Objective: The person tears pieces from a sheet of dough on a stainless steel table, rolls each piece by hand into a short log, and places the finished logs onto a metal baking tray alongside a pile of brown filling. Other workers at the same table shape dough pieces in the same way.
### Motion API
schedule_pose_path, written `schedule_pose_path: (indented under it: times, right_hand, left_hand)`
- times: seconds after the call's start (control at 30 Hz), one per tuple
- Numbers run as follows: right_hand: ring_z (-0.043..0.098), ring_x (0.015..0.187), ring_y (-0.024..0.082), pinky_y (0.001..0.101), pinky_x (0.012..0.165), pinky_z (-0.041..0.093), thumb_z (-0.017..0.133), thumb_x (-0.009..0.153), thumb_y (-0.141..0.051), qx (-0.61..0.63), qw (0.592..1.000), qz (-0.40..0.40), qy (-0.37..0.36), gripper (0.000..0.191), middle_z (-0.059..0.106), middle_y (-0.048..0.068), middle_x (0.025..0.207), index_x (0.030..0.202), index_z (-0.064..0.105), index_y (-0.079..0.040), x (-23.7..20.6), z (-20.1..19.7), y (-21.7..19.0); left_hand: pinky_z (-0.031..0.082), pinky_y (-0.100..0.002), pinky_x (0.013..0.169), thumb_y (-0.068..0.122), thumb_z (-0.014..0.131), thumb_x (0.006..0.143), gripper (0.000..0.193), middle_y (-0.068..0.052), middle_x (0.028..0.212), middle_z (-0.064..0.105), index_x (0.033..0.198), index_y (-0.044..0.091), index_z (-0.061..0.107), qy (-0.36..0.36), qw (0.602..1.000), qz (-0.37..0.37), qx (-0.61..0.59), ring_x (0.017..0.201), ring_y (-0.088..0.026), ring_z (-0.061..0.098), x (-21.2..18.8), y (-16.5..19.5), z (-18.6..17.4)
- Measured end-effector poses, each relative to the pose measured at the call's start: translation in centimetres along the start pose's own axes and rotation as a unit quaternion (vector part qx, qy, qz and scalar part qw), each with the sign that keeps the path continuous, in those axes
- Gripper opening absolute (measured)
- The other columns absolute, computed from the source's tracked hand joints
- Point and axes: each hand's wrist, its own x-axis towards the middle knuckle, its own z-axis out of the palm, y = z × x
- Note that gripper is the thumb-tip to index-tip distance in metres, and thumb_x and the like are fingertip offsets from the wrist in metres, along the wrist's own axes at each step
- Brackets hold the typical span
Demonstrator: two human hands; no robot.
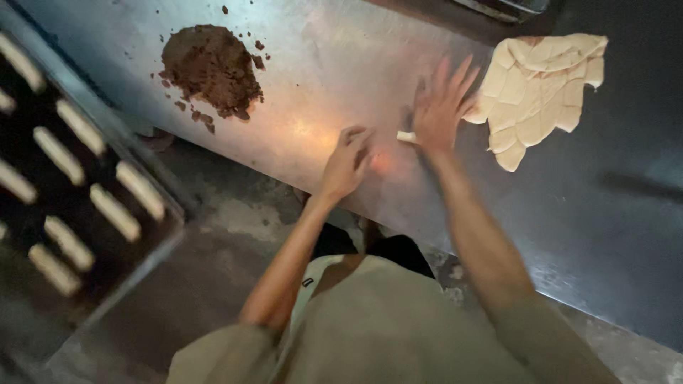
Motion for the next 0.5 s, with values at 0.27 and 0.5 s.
schedule_pose_path:
  times: [0.27, 0.5]
  right_hand:
    - [-0.004, 0.156, 0.056, 0.065, 0.126, 0.003, 0.053, 0.116, -0.038, -0.042, 0.985, 0.123, 0.11, 0.069, -0.004, 0.038, 0.169, 0.166, 0.024, 0.001, 1.4, 2.0, -2.0]
    - [0.039, 0.133, 0.044, 0.0581, 0.11, 0.03, 0.06, 0.105, -0.04, -0.117, 0.979, 0.161, 0.039, 0.051, 0.046, 0.027, 0.143, 0.137, 0.05, -0.002, -1.3, 2.1, -5.0]
  left_hand:
    - [0.056, -0.029, 0.081, 0.003, 0.063, 0.098, 0.026, -0.01, 0.118, 0.066, 0.123, 0.006, 0.07, 0.062, 0.994, -0.052, -0.069, 0.096, -0.019, 0.069, 0.0, 0.6, -8.3]
    - [0.052, -0.025, 0.069, 0.005, 0.063, 0.098, 0.023, -0.006, 0.104, 0.072, 0.118, 0.008, 0.073, 0.061, 0.991, -0.063, -0.1, 0.083, -0.013, 0.065, 1.8, 0.4, -11.3]
